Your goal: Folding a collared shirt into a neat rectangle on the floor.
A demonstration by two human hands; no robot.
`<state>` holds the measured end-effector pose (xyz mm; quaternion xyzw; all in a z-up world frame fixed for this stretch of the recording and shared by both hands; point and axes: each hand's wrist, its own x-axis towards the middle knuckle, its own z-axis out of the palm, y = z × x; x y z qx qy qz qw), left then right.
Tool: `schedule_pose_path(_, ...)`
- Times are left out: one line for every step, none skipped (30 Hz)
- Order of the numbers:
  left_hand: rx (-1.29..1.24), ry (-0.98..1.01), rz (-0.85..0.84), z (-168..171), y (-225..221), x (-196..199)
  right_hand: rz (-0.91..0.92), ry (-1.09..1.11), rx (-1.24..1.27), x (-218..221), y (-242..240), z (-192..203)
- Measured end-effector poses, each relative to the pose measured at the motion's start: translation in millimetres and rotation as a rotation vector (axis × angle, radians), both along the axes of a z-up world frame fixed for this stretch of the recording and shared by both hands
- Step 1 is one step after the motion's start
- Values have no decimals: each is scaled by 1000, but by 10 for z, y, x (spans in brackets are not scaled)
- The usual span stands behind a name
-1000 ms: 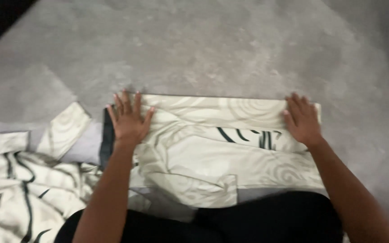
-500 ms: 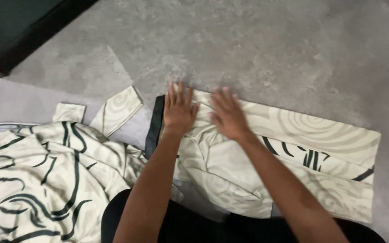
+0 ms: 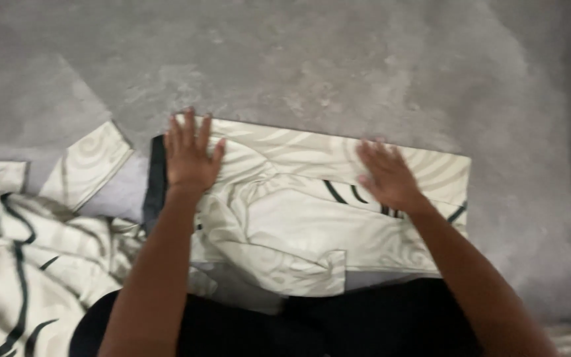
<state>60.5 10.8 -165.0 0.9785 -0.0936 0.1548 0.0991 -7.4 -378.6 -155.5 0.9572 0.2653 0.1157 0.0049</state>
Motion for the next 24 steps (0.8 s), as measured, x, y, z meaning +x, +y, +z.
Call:
schedule_pose_path(-12, -2, -10, 58, -24, -4, -10, -2, -12, -107, -284, 15)
schedule_pose_path(-33, 170, 6, 114, -44, -7, -106, 25, -7, -218, -565, 34)
schedule_pose_path(-43, 341, 32, 181, -15, -30, -191, 50, 8, -308, -805, 25)
schedule_pose_path(-46, 338, 31, 201, -37, -22, -192, 47, 5, -350, -927, 73)
schedule_pose_path(-33, 355, 35, 222, -40, -24, -367, 257, -25, -411, -1027, 106)
schedule_pose_path(-20, 373, 39, 241, -39, -26, -544, 466, -54, -471, -1124, 136)
schedule_pose_path(-18, 374, 36, 228, -48, -13, -547, 468, -52, -458, -1089, 171)
schedule_pose_path(-44, 352, 18, 215, -48, -3, -561, 475, -51, -449, -1045, 206)
schedule_pose_path(-65, 335, 17, 209, 8, -45, -558, 488, -48, -412, -964, 220)
schedule_pose_path(-59, 339, 31, 122, 4, -17, -544, 494, -44, -428, -1055, 180)
schedule_pose_path(-79, 313, 6, 45, 47, 8, -545, 510, -73, -394, -1114, 123)
schedule_pose_path(-98, 287, -19, -28, 103, 30, -546, 526, -103, -359, -1162, 68)
schedule_pose_path(-83, 289, -1, 19, 119, 20, -526, 532, -90, -360, -1117, 73)
schedule_pose_path(-129, 263, -56, 71, 134, 9, -563, 536, -98, -365, -1074, 84)
schedule_pose_path(-179, 229, -118, 130, 122, 41, -607, 531, -106, -351, -1055, 117)
schedule_pose_path(-166, 224, -106, 118, 114, 69, -593, 530, -95, -340, -963, 87)
schedule_pose_path(-125, 199, -117, 103, 103, 85, -552, 529, -163, -339, -877, 68)
schedule_pose_path(-84, 174, -127, 91, 96, 94, -510, 526, -230, -347, -787, 54)
schedule_pose_path(-74, 168, -110, 89, 81, 77, -492, 520, -222, -385, -528, 161)
schedule_pose_path(-73, 275, -131, 91, 66, 62, -370, 526, -166, -431, -273, 276)
schedule_pose_path(-74, 376, -162, 98, 13, 107, -259, 523, -110, -473, -48, 408)
schedule_pose_path(-67, 362, -156, 214, 29, 25, -252, 510, -102, -525, 133, 400)
schedule_pose_path(1, 415, -232, 323, 21, -62, -189, 632, -82, -592, 295, 407)
schedule_pose_path(70, 468, -308, 428, 13, -153, -124, 752, -63, -661, 458, 409)
